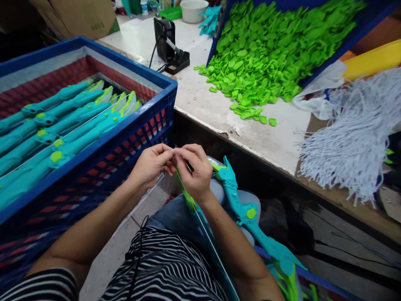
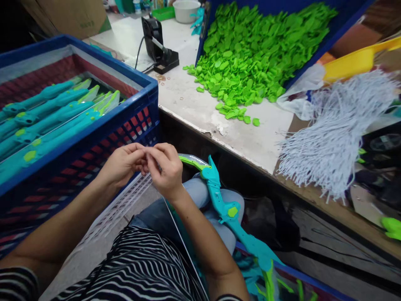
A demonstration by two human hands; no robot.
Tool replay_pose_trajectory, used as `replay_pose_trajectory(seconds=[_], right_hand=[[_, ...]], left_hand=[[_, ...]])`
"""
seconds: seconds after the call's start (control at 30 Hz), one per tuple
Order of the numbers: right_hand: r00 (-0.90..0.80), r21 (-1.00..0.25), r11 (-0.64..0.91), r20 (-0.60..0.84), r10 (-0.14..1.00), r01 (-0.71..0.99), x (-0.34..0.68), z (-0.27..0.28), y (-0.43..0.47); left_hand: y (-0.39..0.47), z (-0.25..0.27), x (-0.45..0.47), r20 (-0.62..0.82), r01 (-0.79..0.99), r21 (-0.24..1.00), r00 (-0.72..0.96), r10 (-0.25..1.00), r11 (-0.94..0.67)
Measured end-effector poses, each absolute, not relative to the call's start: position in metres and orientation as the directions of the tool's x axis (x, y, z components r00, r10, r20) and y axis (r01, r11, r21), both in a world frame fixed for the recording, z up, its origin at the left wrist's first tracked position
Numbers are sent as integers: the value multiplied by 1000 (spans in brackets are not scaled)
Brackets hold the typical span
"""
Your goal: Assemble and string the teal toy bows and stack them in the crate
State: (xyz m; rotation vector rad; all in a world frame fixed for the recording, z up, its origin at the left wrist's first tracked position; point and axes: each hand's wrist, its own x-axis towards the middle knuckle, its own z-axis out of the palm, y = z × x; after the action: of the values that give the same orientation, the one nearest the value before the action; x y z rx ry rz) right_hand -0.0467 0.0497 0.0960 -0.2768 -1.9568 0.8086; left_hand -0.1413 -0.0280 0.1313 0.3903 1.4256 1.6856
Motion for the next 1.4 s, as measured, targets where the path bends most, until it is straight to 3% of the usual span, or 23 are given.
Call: replay_pose_trajectory(seconds=[0.17,0.3,0.4,0.57,0.77,0.87,1.03,1.13,1.3,1.4], right_hand=[[-625,-573,812,676,391,-112,-42,107,62],[-699,-567,818,624,349,-98,-39,113,64],[-697,-643,758,594,401,-113,-38,110,61],[-708,-845,506,465,531,-175,-36,93,60],[-668,-774,595,563,487,-219,-30,77,50],[-653,-686,694,632,418,-219,-30,70,44],[-625,-597,789,675,394,-148,-31,62,38],[-616,-576,807,684,391,-128,-30,65,36],[-655,-488,869,684,321,-85,-28,64,40],[-652,-444,896,678,339,4,-31,58,42]], left_hand=[[-33,133,-150,-321,-447,891,-497,806,79],[-38,134,-156,-306,-343,927,-453,838,153],[-41,134,-156,-272,-209,958,-463,843,194],[-47,131,-158,-203,77,959,-493,846,275],[-59,127,-165,-222,208,928,-358,907,310],[-65,122,-165,-175,433,836,-374,911,338],[-71,117,-151,40,818,495,-360,932,294],[-70,116,-146,113,877,396,-340,934,272],[-70,109,-150,98,909,347,-279,955,230],[-71,103,-152,144,917,333,-280,949,220]])
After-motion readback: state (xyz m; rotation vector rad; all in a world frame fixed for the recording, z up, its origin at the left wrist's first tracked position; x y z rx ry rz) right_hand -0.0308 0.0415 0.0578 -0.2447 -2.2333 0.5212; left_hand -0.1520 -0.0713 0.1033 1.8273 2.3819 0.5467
